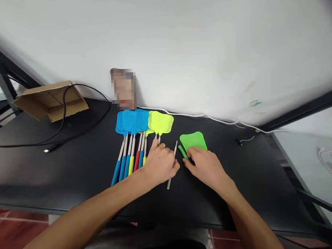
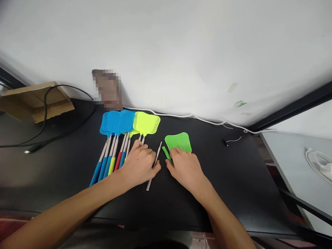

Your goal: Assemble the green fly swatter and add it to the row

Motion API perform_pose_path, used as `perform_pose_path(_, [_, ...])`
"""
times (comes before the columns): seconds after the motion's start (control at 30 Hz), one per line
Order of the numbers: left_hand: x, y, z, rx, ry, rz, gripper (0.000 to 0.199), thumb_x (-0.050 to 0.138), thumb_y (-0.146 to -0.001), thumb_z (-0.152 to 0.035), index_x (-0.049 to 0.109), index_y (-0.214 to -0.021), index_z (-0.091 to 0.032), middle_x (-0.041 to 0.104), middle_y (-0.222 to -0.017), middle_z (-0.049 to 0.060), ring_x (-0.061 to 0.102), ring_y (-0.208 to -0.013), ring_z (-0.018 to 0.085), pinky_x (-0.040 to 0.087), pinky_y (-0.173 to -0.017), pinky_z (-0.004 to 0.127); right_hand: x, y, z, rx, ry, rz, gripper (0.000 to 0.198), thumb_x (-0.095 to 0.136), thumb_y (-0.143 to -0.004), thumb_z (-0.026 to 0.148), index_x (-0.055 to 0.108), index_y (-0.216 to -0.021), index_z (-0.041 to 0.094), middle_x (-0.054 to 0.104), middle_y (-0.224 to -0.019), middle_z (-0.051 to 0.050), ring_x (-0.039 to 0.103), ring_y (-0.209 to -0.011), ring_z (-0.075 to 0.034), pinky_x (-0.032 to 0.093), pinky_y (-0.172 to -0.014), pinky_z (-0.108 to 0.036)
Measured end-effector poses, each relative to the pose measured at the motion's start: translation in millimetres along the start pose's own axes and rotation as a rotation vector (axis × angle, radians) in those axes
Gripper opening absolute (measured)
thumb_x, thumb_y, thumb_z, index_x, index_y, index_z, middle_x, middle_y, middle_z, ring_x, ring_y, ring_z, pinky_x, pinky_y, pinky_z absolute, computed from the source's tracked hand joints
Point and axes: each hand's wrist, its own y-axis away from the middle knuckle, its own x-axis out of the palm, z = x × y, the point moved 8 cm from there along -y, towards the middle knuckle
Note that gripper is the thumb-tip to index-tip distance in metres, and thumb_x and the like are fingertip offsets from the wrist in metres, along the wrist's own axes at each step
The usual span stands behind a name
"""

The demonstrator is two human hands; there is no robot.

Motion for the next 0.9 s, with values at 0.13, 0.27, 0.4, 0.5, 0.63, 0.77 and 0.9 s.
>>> perform_pose_path(0.13, [0, 1, -1, 0.014, 0.005, -0.015, 0.034, 0.055, -0.092, -0.033, 0.069, -0.068, -0.013, 0.068, -0.066, 0.013, 0.062, -0.074, 0.03, 0.037, -0.086, 0.05, 1, -1, 0, -0.003, -0.018, -0.003, 0.021, 0.059, -0.098, 0.035, 0.054, -0.085, 0.02, 0.068, -0.085, -0.002, 0.061, -0.07, -0.019, 0.021, -0.058, -0.031])
perform_pose_path(0.27, [0, 0, 3, 0.002, 0.071, -0.034, 0.032, 0.052, -0.091, -0.024, 0.063, -0.062, -0.016, 0.066, -0.063, 0.01, 0.06, -0.067, 0.025, 0.038, -0.083, 0.047, -1, -1, -3, -0.001, -0.078, -0.038, 0.02, 0.057, -0.096, 0.03, 0.051, -0.079, 0.021, 0.067, -0.081, -0.002, 0.06, -0.068, -0.019, 0.024, -0.058, -0.03])
perform_pose_path(0.4, [-13, -6, 20, -0.076, 0.366, -0.074, 0.036, 0.052, -0.093, -0.025, 0.051, -0.058, -0.019, 0.051, -0.053, -0.001, 0.044, -0.051, 0.014, 0.036, -0.073, 0.038, -18, 1, -15, 0.044, -0.311, -0.163, 0.019, 0.058, -0.096, 0.032, 0.053, -0.08, 0.022, 0.064, -0.074, -0.001, 0.058, -0.064, -0.018, 0.034, -0.061, -0.03])
perform_pose_path(0.5, [-26, -9, 37, -0.176, 0.729, -0.097, 0.034, 0.047, -0.1, -0.03, 0.051, -0.068, -0.02, 0.045, -0.057, -0.004, 0.041, -0.053, 0.013, 0.031, -0.062, 0.032, -24, 3, -25, 0.04, -0.657, -0.182, 0.02, 0.054, -0.099, 0.04, 0.054, -0.09, 0.023, 0.064, -0.073, 0.0, 0.06, -0.064, -0.017, 0.043, -0.062, -0.03])
perform_pose_path(0.63, [-31, -10, 56, -0.299, 1.134, -0.21, 0.034, 0.044, -0.105, -0.039, 0.057, -0.082, -0.019, 0.044, -0.069, -0.003, 0.042, -0.064, 0.013, 0.032, -0.061, 0.028, -17, 6, -15, -0.07, -1.045, 0.055, 0.022, 0.055, -0.101, 0.045, 0.05, -0.1, 0.023, 0.066, -0.081, -0.001, 0.061, -0.065, -0.016, 0.048, -0.059, -0.028])
perform_pose_path(0.77, [-17, -12, 63, -0.364, 1.468, -0.267, 0.028, 0.053, -0.103, -0.043, 0.055, -0.087, -0.019, 0.036, -0.069, -0.005, 0.035, -0.059, 0.01, 0.029, -0.058, 0.027, -11, 13, 7, -0.194, -1.126, 0.275, 0.019, 0.055, -0.103, 0.041, 0.049, -0.104, 0.023, 0.068, -0.086, -0.001, 0.064, -0.068, -0.014, 0.051, -0.066, -0.029])
perform_pose_path(0.9, [-15, -12, 73, -0.388, 1.581, -0.404, 0.028, 0.06, -0.1, -0.043, 0.055, -0.088, -0.018, 0.034, -0.068, -0.006, 0.032, -0.056, 0.008, 0.026, -0.056, 0.026, -12, 17, 15, -0.24, -1.079, 0.324, 0.016, 0.057, -0.102, 0.036, 0.053, -0.107, 0.022, 0.071, -0.088, -0.002, 0.067, -0.072, -0.016, 0.052, -0.072, -0.031])
